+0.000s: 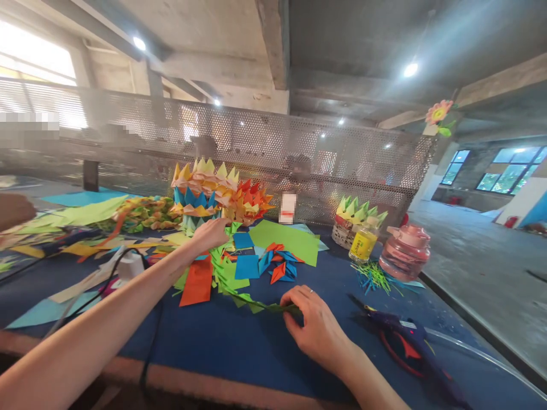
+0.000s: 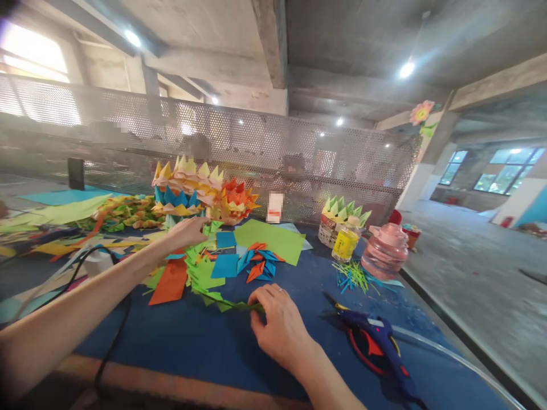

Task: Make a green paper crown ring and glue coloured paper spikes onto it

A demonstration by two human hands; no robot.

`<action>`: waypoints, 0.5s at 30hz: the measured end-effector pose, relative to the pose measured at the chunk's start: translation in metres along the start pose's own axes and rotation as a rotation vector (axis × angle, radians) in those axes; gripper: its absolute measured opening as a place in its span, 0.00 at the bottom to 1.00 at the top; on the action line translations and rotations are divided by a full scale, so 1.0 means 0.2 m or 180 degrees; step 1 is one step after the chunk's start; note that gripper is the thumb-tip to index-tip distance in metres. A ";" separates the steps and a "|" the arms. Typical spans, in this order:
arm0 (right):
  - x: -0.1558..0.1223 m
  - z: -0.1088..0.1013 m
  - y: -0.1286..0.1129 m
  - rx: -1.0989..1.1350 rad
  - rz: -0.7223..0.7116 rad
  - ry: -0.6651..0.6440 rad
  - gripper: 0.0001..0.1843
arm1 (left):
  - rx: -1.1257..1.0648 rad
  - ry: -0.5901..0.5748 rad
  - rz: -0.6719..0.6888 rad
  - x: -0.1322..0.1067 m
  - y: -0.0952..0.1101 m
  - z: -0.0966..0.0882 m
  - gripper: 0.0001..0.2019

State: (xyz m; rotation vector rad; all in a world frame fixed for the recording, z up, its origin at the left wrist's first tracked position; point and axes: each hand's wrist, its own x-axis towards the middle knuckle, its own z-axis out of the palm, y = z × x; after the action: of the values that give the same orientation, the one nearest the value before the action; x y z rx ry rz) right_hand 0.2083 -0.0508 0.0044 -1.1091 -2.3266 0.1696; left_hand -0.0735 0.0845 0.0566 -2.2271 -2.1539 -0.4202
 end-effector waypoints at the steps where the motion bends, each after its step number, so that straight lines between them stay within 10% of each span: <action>1: 0.00 0.00 0.00 0.0026 -0.0022 -0.0013 0.10 | 0.0002 0.0087 0.0117 -0.01 0.02 -0.02 0.19; 15: -0.04 -0.03 -0.06 0.0361 -0.0238 -0.0078 0.10 | -0.0035 0.0173 0.1793 -0.27 0.35 0.05 0.28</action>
State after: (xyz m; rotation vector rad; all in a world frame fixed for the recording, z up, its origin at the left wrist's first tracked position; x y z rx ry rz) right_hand 0.2074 -0.0653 0.0089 -0.9686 -2.3446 0.2847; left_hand -0.0043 0.0303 0.0487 -2.6405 -1.4008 -0.4537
